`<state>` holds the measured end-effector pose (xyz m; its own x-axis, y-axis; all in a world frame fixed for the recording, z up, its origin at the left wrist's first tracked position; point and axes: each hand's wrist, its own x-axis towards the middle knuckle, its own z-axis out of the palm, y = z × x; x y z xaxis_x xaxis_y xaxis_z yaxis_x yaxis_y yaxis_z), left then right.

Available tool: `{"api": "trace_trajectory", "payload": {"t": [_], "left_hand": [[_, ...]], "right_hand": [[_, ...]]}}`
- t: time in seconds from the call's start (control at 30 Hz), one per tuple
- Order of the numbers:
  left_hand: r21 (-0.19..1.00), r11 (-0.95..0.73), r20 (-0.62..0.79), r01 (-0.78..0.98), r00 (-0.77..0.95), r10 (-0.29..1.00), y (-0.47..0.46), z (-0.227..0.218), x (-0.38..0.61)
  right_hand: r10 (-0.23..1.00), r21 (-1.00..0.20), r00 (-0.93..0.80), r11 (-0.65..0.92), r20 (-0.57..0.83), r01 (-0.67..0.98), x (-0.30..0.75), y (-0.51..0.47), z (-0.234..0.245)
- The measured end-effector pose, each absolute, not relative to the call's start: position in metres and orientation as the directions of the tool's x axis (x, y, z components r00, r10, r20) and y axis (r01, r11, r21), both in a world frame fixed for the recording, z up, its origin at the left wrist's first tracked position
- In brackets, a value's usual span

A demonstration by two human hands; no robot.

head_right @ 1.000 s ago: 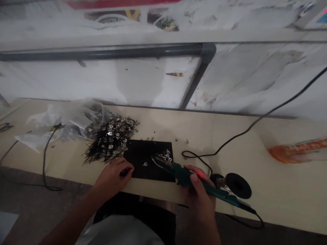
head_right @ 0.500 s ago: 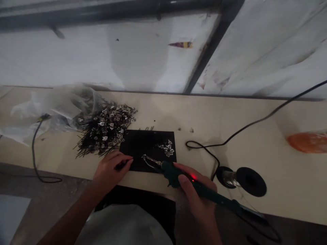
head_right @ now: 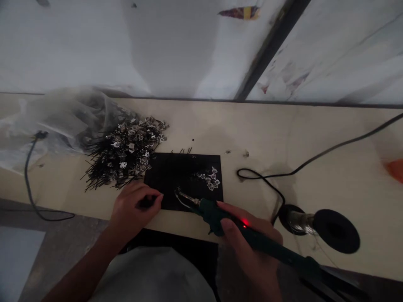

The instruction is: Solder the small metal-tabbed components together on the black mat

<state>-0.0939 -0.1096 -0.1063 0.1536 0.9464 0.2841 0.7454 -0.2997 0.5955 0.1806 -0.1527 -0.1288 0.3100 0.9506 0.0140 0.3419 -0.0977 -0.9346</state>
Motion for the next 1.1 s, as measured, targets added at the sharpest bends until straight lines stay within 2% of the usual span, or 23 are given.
{"api": "trace_trajectory", "payload": {"t": [0.13, 0.3, 0.6, 0.73, 0.97, 1.1], "left_hand": [[0.593, -0.294, 0.285, 0.75, 0.145, 0.947, -0.11, -0.107, -0.094], [0.594, -0.298, 0.289, 0.747, 0.148, 0.946, -0.11, -0.107, -0.093], [0.588, -0.3, 0.292, 0.751, 0.148, 0.945, -0.11, -0.107, -0.092], [0.59, -0.286, 0.283, 0.755, 0.139, 0.949, -0.111, -0.108, -0.093], [0.582, -0.291, 0.299, 0.759, 0.133, 0.945, -0.111, -0.11, -0.092], [0.585, -0.295, 0.302, 0.755, 0.135, 0.944, -0.111, -0.109, -0.092]], "right_hand": [[0.953, -0.906, 0.298, -0.078, 0.055, 0.417, 0.18, -0.153, -0.128], [0.947, -0.905, 0.32, -0.131, 0.006, 0.405, 0.175, -0.152, -0.12], [0.95, -0.894, 0.309, -0.102, 0.043, 0.437, 0.173, -0.151, -0.119], [0.937, -0.895, 0.35, -0.146, 0.012, 0.421, 0.17, -0.153, -0.116], [0.949, -0.879, 0.307, -0.082, 0.076, 0.47, 0.174, -0.151, -0.119], [0.945, -0.899, 0.32, -0.085, 0.064, 0.43, 0.174, -0.151, -0.121]]}}
